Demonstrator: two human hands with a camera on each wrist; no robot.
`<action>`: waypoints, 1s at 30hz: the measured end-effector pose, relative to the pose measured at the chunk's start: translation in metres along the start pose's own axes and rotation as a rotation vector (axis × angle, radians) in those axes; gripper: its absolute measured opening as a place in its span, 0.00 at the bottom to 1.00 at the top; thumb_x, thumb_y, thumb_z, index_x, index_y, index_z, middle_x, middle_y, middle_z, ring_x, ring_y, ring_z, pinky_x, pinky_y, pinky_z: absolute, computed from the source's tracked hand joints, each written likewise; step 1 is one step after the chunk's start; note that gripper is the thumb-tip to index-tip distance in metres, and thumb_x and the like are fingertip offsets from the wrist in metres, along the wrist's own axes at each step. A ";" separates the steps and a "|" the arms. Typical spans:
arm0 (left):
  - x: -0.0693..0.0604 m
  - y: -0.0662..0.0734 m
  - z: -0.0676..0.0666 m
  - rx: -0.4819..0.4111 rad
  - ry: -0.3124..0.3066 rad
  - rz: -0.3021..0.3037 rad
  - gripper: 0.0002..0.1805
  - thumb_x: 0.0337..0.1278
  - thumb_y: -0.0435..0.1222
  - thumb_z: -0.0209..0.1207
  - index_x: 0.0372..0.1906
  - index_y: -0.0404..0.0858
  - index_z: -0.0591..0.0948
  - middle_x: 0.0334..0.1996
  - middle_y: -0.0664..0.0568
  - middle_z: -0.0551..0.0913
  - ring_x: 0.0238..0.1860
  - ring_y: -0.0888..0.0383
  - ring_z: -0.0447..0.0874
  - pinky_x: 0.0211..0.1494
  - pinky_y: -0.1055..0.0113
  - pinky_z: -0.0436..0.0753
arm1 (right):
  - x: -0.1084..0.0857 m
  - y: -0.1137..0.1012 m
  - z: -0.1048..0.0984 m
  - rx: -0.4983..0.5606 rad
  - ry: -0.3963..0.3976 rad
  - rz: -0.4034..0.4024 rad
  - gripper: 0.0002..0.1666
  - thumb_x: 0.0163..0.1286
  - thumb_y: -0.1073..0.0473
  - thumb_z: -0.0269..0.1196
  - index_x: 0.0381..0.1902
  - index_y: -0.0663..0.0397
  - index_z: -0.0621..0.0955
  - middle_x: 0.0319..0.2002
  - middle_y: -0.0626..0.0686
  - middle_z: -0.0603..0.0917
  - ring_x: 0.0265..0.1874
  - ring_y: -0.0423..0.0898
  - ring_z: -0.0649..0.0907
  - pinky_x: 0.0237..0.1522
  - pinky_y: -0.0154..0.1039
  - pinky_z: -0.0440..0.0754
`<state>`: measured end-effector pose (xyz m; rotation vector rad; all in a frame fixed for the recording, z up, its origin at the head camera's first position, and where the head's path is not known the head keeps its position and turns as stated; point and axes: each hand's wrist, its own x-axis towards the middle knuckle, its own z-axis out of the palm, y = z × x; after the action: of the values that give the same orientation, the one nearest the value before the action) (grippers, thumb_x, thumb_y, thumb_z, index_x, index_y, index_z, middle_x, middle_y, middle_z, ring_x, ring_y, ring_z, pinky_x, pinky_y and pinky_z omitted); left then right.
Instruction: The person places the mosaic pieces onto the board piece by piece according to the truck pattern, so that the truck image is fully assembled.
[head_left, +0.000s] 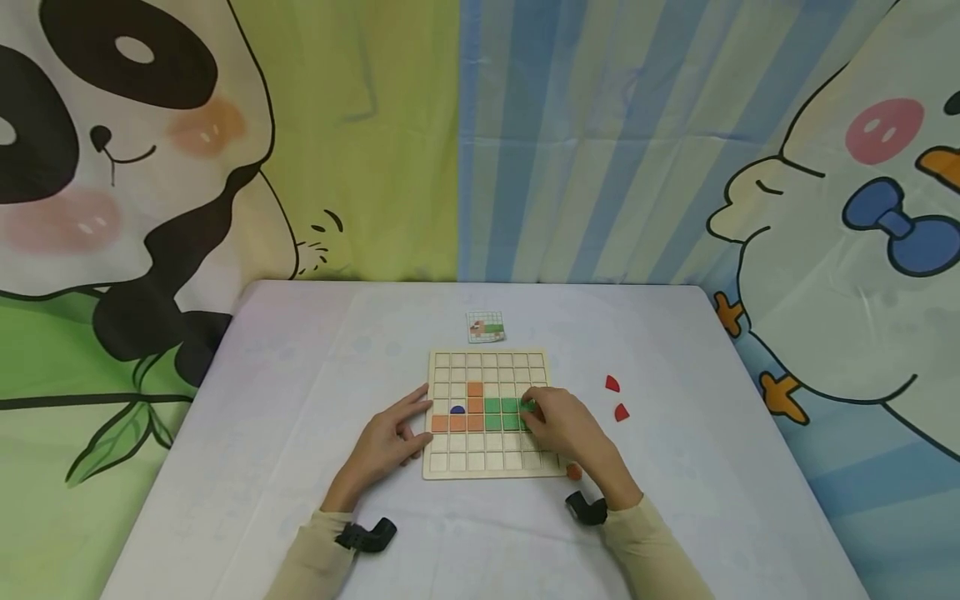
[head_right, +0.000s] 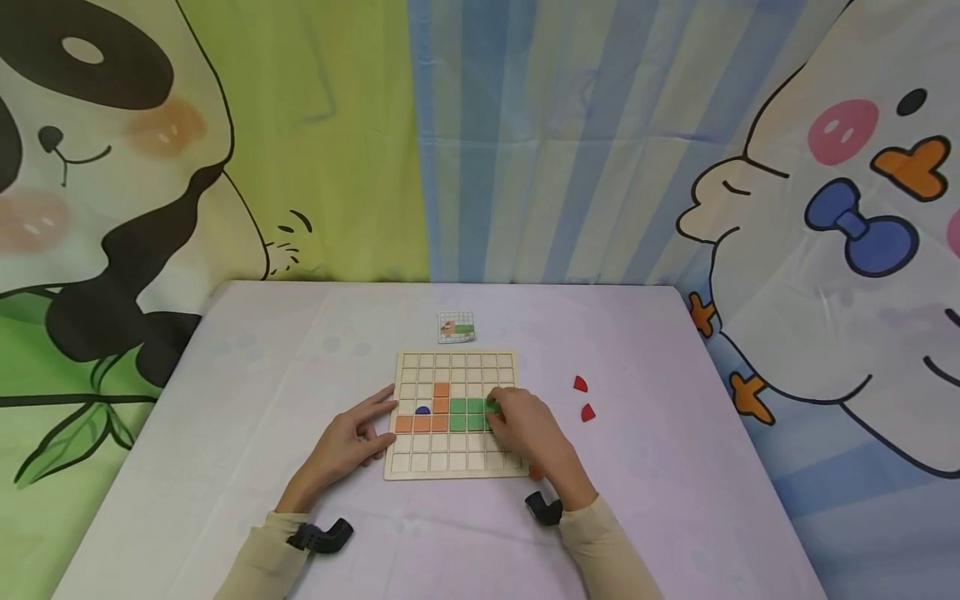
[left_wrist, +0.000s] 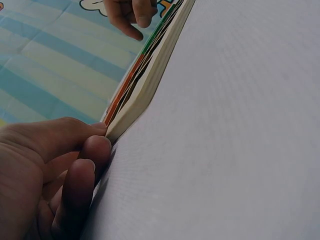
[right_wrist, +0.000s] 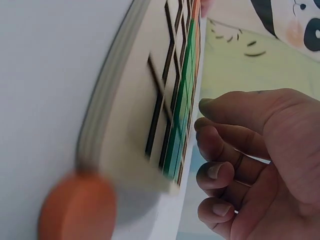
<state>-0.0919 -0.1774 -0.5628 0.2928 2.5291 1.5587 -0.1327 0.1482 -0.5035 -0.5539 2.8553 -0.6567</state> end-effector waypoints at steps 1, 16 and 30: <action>0.000 0.000 0.000 -0.001 0.000 0.000 0.35 0.63 0.34 0.72 0.75 0.38 0.76 0.82 0.56 0.68 0.17 0.62 0.80 0.22 0.68 0.80 | -0.002 0.003 -0.001 -0.001 0.010 0.007 0.12 0.73 0.57 0.70 0.52 0.53 0.87 0.24 0.42 0.78 0.23 0.38 0.74 0.27 0.33 0.71; 0.000 -0.001 0.000 -0.007 0.001 -0.009 0.35 0.63 0.35 0.72 0.75 0.39 0.76 0.82 0.58 0.67 0.17 0.62 0.80 0.22 0.68 0.80 | -0.025 0.050 -0.018 0.039 0.056 0.116 0.15 0.72 0.60 0.67 0.54 0.57 0.86 0.27 0.46 0.83 0.24 0.39 0.77 0.29 0.34 0.77; 0.000 -0.001 0.002 -0.004 0.005 -0.023 0.36 0.62 0.34 0.72 0.75 0.39 0.76 0.82 0.58 0.67 0.17 0.60 0.81 0.22 0.67 0.80 | -0.047 0.088 -0.037 0.032 0.098 0.155 0.14 0.70 0.61 0.68 0.52 0.60 0.86 0.25 0.47 0.80 0.25 0.42 0.74 0.30 0.34 0.74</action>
<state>-0.0920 -0.1761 -0.5643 0.2583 2.5236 1.5574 -0.1260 0.2543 -0.5064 -0.2991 2.9343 -0.7193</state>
